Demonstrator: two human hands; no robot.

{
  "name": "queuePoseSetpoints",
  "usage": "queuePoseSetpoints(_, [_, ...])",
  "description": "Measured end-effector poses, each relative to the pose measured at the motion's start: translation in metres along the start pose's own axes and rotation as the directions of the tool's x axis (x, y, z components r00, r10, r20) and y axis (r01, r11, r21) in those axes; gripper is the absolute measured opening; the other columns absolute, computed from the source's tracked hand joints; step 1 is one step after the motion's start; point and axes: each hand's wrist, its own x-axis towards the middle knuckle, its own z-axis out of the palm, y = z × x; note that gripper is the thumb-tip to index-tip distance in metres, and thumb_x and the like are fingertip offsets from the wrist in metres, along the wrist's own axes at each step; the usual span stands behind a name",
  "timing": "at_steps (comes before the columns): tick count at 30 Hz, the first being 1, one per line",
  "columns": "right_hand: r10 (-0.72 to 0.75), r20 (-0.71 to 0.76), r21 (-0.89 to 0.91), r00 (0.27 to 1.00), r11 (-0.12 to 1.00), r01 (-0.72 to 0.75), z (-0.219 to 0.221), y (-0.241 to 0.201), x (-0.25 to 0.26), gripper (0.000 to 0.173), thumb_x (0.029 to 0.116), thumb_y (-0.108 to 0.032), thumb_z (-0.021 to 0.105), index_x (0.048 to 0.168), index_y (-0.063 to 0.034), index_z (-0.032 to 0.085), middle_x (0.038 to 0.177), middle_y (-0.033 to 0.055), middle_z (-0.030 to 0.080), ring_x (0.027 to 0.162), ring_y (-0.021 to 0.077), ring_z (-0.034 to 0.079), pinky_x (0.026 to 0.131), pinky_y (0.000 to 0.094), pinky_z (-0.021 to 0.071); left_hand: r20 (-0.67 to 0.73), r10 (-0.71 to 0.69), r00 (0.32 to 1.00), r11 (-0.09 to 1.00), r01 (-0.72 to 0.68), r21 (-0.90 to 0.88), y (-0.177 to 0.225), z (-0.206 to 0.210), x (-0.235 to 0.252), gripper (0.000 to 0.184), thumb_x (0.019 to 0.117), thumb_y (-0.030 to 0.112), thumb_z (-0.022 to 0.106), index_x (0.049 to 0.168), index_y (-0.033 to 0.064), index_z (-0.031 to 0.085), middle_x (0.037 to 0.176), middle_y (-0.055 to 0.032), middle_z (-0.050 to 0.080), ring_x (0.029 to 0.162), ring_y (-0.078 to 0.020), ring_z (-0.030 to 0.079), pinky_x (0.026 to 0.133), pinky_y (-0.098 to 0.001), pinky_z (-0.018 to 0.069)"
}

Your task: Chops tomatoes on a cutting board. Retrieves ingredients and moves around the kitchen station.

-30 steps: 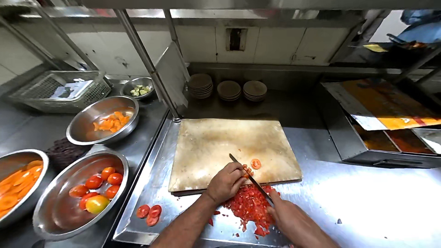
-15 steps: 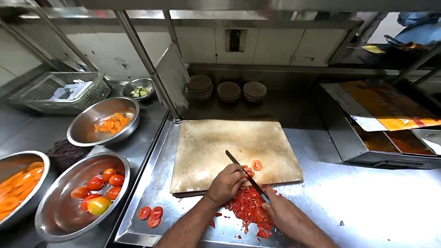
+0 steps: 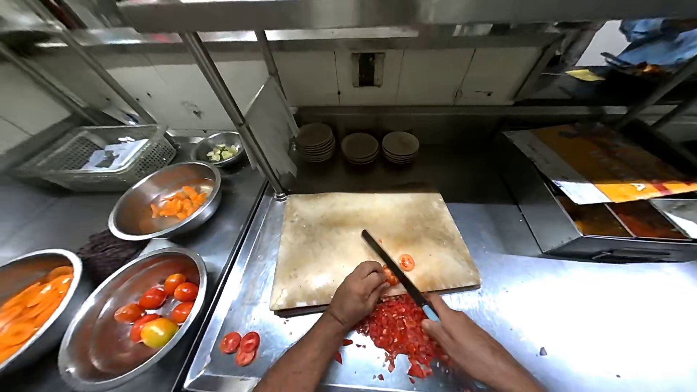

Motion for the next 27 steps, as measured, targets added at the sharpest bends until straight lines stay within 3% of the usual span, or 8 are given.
queuePoseSetpoints(3, [0.025,-0.062,0.117,0.998,0.993,-0.018,-0.001,0.034,-0.013,0.041,0.1072,-0.037,0.048,0.137,-0.0101,0.047,0.085,0.014,0.065,0.068,0.0298,0.068,0.065,0.0502,0.0581,0.027,-0.044,0.999,0.999,0.044,0.008,0.002,0.001,0.001,0.024,0.105,0.025,0.057,0.107,0.0066,0.073,0.113,-0.0102,0.07,0.111,-0.0186,0.067,0.1,-0.0324,0.0553])
queuePoseSetpoints(5, [0.021,-0.018,0.15,1.0,0.989,-0.018,0.006,0.05,-0.014,0.044,0.1075,-0.036,0.049,0.141,-0.008,0.046,0.084,0.0155,0.065,0.065,0.0309,0.066,0.064,0.0512,0.0576,0.046,-0.06,0.997,0.998,0.06,0.008,0.002,0.0,0.003,0.026,0.105,0.026,0.057,0.111,0.0069,0.072,0.116,-0.0108,0.069,0.113,-0.0196,0.066,0.101,-0.0335,0.0548])
queuePoseSetpoints(7, [0.023,0.004,0.157,1.0,0.987,-0.023,0.012,0.061,-0.008,0.045,0.1081,-0.036,0.048,0.143,-0.008,0.045,0.085,0.0168,0.065,0.065,0.0315,0.066,0.065,0.0514,0.0574,0.085,-0.076,0.993,0.997,0.075,0.015,0.003,-0.002,0.005,0.029,0.1043,0.029,0.057,0.117,0.0077,0.072,0.121,-0.0117,0.069,0.117,-0.021,0.065,0.103,-0.0348,0.0538])
queuePoseSetpoints(11, [0.121,-0.131,0.201,0.984,0.975,-0.093,0.007,0.068,0.002,0.042,0.1092,-0.035,0.047,0.14,-0.0072,0.044,0.086,0.0159,0.065,0.066,0.0297,0.067,0.064,0.0489,0.0583,0.183,-0.117,0.976,0.993,0.116,0.016,0.007,-0.003,0.01,0.034,0.1039,0.029,0.057,0.13,0.01,0.068,0.132,-0.0121,0.066,0.126,-0.0236,0.061,0.109,-0.0376,0.0496])
queuePoseSetpoints(15, [0.108,-0.127,0.133,0.986,0.987,-0.091,0.01,0.055,-0.008,0.042,0.1085,-0.036,0.048,0.14,-0.008,0.046,0.092,0.0191,0.068,0.081,0.0359,0.07,0.076,0.0547,0.0568,0.244,-0.186,0.952,0.979,0.199,-0.032,0.012,-0.005,0.021,0.045,0.1014,0.025,0.06,0.141,0.0048,0.059,0.139,-0.0137,0.063,0.132,-0.0241,0.058,0.115,-0.0391,0.0443])
queuePoseSetpoints(18, [0.092,-0.081,0.099,0.992,0.992,-0.084,0.023,0.047,-0.011,0.045,0.1082,-0.034,0.049,0.145,-0.008,0.046,0.098,0.022,0.07,0.089,0.0394,0.071,0.081,0.058,0.056,0.127,-0.143,0.982,0.986,0.153,-0.073,0.014,0.006,0.023,0.039,0.0969,0.02,0.067,0.129,-0.0023,0.063,0.133,-0.0202,0.063,0.123,-0.0254,0.064,0.107,-0.0366,0.0525])
queuePoseSetpoints(21, [0.086,-0.067,0.091,0.994,0.993,-0.08,0.032,0.042,-0.009,0.05,0.1083,-0.033,0.05,0.149,-0.0059,0.042,0.103,0.0247,0.069,0.095,0.0422,0.07,0.086,0.0596,0.0544,0.043,-0.046,0.998,0.999,0.046,0.001,0.011,0.015,0.021,0.023,0.098,0.021,0.067,0.109,0.0014,0.072,0.118,-0.0177,0.068,0.113,-0.0253,0.067,0.101,-0.0357,0.0554])
queuePoseSetpoints(27, [0.086,-0.067,0.116,0.994,0.99,-0.078,0.045,0.042,-0.011,0.047,0.1087,-0.035,0.049,0.143,-0.0046,0.044,0.098,0.0228,0.069,0.091,0.0404,0.07,0.083,0.0573,0.0554,0.012,0.056,0.998,0.99,-0.057,0.128,0.008,0.021,0.016,0.023,0.099,0.025,0.065,0.108,0.0059,0.074,0.117,-0.0133,0.07,0.115,-0.0235,0.066,0.102,-0.0335,0.0544])
